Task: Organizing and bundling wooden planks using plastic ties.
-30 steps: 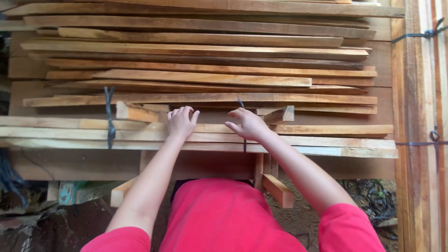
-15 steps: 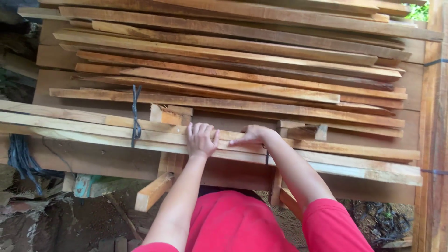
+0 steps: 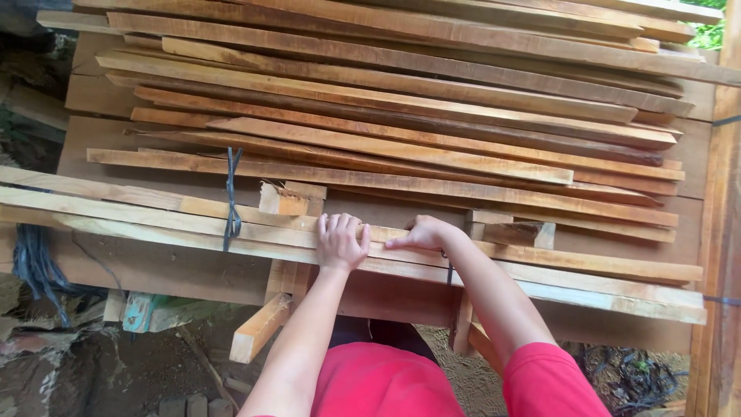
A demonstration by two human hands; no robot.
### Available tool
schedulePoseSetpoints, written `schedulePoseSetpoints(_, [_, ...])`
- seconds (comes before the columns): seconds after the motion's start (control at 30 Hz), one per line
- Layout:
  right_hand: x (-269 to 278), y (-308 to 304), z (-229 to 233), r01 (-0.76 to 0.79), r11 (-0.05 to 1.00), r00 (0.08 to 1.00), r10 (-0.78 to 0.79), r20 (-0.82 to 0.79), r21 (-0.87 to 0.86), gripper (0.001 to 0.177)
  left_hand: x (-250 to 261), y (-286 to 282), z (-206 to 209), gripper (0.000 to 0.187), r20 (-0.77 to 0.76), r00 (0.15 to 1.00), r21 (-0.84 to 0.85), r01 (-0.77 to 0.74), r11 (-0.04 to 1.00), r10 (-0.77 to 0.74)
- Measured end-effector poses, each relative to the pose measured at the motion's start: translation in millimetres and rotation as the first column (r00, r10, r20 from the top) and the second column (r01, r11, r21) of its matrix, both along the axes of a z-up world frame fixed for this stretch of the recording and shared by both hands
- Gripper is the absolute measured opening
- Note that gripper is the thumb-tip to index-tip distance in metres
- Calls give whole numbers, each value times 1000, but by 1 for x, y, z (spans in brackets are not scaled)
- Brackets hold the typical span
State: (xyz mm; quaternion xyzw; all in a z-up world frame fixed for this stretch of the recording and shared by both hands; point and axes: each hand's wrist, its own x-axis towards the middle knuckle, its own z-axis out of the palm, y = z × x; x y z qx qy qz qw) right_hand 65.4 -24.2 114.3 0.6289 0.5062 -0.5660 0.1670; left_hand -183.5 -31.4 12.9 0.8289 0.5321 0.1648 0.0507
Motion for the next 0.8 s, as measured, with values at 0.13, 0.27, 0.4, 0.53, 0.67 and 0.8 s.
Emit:
schedulePoseSetpoints(0.13, [-5, -11, 5, 8, 999, 1000, -10, 27, 50, 90, -2, -4, 13, 22, 41, 999, 52, 1, 999, -4])
schedulePoseSetpoints(0.27, [-10, -24, 11, -8, 991, 992, -9, 125, 135, 97, -3, -14, 35, 18, 75, 997, 160, 0, 987, -12])
schedulePoseSetpoints(0.4, [-20, -53, 22, -33, 972, 977, -17, 211, 232, 102, -11, -37, 63, 21, 96, 994, 253, 18, 967, -43])
schedulePoseSetpoints(0.53, [-29, -86, 55, -41, 918, 977, -46, 208, 395, 94, -26, -62, 68, 28, 98, 991, 272, 59, 961, -89])
schedulePoseSetpoints(0.67, [-38, -116, 36, -167, 779, 957, -19, 289, 605, 93, -41, -90, 85, 43, -11, 994, 150, 109, 983, -109])
schedulePoseSetpoints(0.8, [-50, -135, 29, -230, 721, 931, -32, 364, 653, 98, -51, -109, 108, 68, -129, 983, -126, 115, 985, -131])
